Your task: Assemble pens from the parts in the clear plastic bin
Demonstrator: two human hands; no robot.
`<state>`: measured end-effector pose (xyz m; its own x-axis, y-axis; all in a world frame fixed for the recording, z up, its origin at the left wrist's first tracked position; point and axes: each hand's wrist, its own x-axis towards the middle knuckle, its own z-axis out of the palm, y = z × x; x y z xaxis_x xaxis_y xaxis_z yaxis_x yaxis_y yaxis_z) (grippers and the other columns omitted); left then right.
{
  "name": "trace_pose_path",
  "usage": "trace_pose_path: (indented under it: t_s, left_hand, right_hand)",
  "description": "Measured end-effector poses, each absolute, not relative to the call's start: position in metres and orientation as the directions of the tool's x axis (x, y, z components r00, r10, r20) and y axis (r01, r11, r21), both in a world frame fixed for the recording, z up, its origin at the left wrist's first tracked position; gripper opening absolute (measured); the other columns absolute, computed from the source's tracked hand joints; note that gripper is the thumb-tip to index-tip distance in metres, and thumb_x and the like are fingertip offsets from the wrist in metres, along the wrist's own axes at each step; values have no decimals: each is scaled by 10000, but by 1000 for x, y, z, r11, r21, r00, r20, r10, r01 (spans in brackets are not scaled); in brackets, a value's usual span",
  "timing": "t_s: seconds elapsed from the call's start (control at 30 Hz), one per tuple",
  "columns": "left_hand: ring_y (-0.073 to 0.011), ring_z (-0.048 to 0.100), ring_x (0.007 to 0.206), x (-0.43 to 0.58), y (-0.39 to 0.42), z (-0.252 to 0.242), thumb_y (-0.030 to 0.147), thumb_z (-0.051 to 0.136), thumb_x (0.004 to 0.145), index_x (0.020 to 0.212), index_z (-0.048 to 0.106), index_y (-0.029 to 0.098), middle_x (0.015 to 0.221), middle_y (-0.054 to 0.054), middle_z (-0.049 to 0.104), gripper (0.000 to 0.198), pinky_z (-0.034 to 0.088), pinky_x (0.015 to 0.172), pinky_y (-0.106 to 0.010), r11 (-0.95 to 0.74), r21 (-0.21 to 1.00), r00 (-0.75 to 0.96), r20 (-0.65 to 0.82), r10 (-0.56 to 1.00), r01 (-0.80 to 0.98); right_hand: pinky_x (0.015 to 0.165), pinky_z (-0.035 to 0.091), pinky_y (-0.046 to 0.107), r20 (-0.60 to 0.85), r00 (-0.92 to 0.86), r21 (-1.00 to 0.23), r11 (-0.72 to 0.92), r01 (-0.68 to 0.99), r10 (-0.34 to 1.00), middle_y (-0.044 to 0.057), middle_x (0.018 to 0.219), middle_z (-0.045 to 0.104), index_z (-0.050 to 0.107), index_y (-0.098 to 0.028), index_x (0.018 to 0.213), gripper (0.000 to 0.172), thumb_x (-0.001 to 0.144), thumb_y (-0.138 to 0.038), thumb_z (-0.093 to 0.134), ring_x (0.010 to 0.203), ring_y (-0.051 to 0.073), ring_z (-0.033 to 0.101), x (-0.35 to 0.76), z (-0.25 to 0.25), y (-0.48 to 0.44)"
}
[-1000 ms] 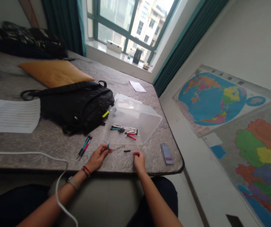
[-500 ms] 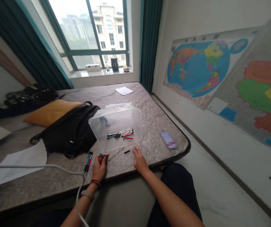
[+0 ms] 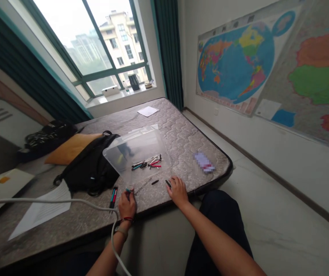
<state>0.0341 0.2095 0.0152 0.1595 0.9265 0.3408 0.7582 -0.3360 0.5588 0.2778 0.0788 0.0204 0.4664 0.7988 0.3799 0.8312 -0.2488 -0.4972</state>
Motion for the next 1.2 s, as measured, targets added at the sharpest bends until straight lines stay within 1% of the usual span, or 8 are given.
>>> trace_pose_path:
  t_s: [0.33,0.43,0.53,0.63,0.7,0.83,1.0,1.2]
  left_hand:
    - [-275,643,1000,34,207,17,351,440,941,1085,568,190,1026,-119,672,251,469,880,-405,-344,537,157,363,919,770]
    - [-269,645,999,34,206,19,340,451,936,1098,567,197,1026,-109,673,246,468,889,-404,-354,548,165,364,917,758]
    - [-264,645,998,33,205,20,339,451,935,1102,564,196,1046,-106,674,247,471,891,-399,-359,579,165,361,918,732]
    - [-269,643,995,33,204,20,349,447,935,1108,563,189,1046,-112,676,262,471,890,-401,-354,593,162,353,922,723]
    - [-272,643,990,33,204,20,349,445,933,1103,563,187,1039,-116,677,263,470,889,-403,-350,596,162,346,924,723]
    - [-277,647,995,33,204,20,339,446,926,1100,560,190,1040,-118,676,255,463,900,-412,-342,589,157,342,926,732]
    - [-278,658,989,33,204,21,354,446,932,1084,559,198,1028,-111,683,245,471,888,-412,-336,581,151,342,927,741]
    - [-265,657,1016,33,203,23,311,437,931,1105,515,202,1094,-107,712,220,471,902,-404,-348,662,161,328,931,664]
  right_hand:
    - [946,439,422,332,489,-661,-171,730,807,102,1082,666,721,-231,983,189,855,-210,585,1062,271,577,288,20,83]
    - [900,466,405,255,592,-807,-169,565,764,90,986,707,719,-213,944,178,851,-260,575,975,255,625,297,20,92]
    - [745,502,344,97,654,-950,-127,287,750,50,830,720,689,-194,1048,285,840,-341,561,775,209,652,305,24,103]
    - [543,440,252,-3,607,-995,-60,74,794,-35,624,640,613,-168,1215,449,820,-368,537,520,140,545,307,29,111]
    - [489,388,224,-20,580,-998,-54,42,814,-58,569,587,654,-167,1155,415,810,-350,514,460,114,476,304,31,112]
    - [507,404,225,-33,553,-992,-96,85,832,-29,604,618,732,-172,936,313,786,-303,490,498,112,512,298,28,109]
    - [599,493,261,-1,566,-998,-36,51,824,-23,646,638,702,-165,998,352,700,-250,537,628,153,631,295,23,106]
    - [728,549,335,-30,541,-996,22,-90,841,16,773,700,684,-167,1053,421,664,-248,545,753,186,699,301,31,106]
